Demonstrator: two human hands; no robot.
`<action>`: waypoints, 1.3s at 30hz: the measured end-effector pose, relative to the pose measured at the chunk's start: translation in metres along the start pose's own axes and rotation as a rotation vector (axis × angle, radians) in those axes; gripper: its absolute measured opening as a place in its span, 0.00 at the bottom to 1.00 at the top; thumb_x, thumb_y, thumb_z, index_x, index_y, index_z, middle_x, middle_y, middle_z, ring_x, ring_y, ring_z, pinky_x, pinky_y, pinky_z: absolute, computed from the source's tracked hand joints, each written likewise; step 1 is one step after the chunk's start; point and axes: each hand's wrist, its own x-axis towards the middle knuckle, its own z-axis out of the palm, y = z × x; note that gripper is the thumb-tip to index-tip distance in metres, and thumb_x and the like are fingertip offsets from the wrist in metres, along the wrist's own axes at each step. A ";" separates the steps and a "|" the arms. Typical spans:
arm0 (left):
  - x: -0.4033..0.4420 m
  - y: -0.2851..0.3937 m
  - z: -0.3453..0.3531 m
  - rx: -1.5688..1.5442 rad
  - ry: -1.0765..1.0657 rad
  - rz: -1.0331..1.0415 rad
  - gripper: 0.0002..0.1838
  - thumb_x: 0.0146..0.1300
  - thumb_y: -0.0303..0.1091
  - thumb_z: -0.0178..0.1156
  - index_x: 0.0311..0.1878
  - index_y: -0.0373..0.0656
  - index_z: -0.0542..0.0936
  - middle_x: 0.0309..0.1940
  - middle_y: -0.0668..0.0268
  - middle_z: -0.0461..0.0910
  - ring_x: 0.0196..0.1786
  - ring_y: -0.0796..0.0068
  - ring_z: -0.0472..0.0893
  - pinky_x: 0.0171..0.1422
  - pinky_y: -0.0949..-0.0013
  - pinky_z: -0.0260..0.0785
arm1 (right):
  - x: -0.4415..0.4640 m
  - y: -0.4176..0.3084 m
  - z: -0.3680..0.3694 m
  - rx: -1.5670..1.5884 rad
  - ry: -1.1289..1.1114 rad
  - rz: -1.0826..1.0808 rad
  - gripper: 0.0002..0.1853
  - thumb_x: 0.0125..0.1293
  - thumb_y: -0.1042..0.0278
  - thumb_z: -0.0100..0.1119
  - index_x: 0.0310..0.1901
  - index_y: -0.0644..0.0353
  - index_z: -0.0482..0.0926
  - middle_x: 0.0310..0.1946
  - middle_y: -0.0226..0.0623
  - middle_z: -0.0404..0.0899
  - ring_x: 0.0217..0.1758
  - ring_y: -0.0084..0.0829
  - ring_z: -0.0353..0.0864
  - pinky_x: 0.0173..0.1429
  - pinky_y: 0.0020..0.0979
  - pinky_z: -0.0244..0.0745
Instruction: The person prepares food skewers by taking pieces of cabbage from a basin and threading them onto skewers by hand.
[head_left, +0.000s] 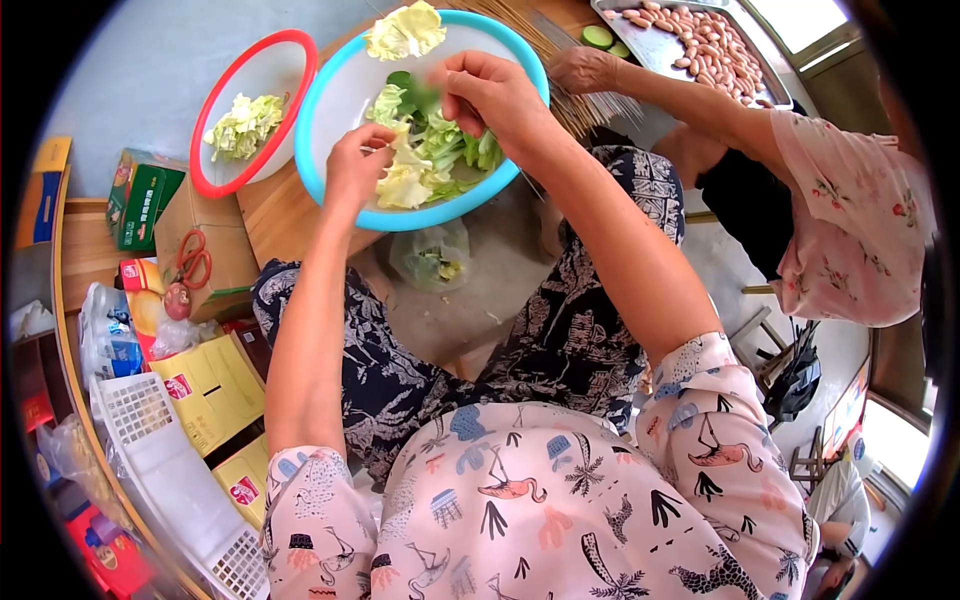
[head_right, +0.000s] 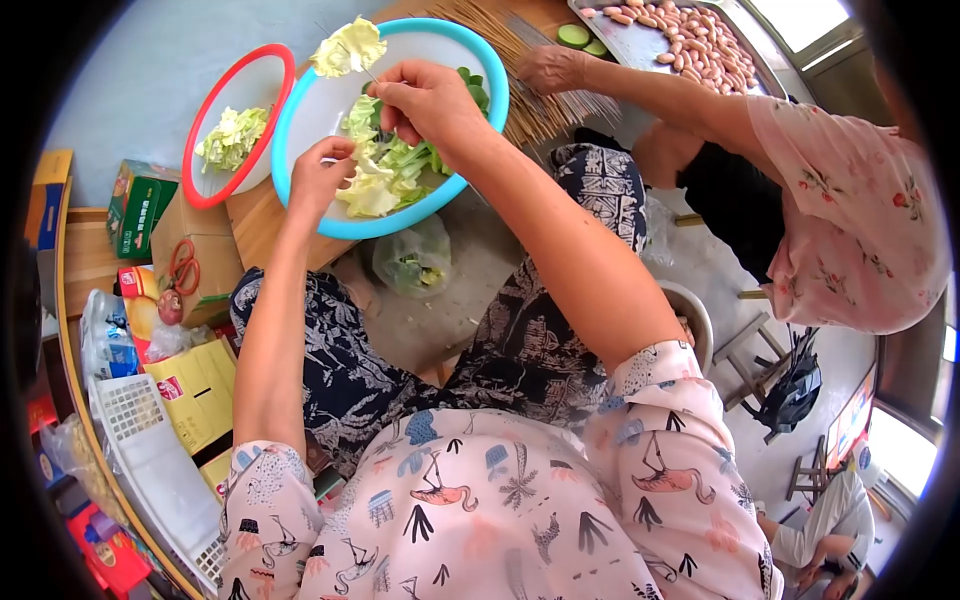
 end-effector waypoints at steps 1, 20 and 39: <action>-0.002 -0.002 -0.009 -0.309 -0.032 -0.100 0.08 0.55 0.26 0.61 0.39 0.40 0.79 0.33 0.67 0.76 0.37 0.76 0.79 0.43 0.72 0.73 | 0.000 0.000 0.001 0.007 0.003 0.009 0.06 0.63 0.70 0.56 0.34 0.64 0.76 0.17 0.33 0.75 0.13 0.18 0.64 0.17 0.21 0.58; 0.005 -0.014 -0.024 -0.853 -0.202 -0.154 0.14 0.58 0.23 0.57 0.49 0.36 0.72 0.47 0.60 0.76 0.47 0.71 0.78 0.52 0.69 0.73 | 0.009 0.012 0.002 0.072 0.061 0.008 0.07 0.66 0.68 0.52 0.38 0.62 0.75 0.22 0.32 0.76 0.16 0.17 0.65 0.20 0.18 0.57; 0.011 -0.043 -0.029 -0.114 -0.135 -0.173 0.14 0.52 0.29 0.62 0.43 0.37 0.77 0.31 0.65 0.81 0.32 0.78 0.77 0.38 0.75 0.67 | 0.006 0.005 0.004 0.034 0.015 0.063 0.05 0.64 0.72 0.53 0.35 0.64 0.75 0.21 0.33 0.76 0.15 0.18 0.66 0.19 0.21 0.61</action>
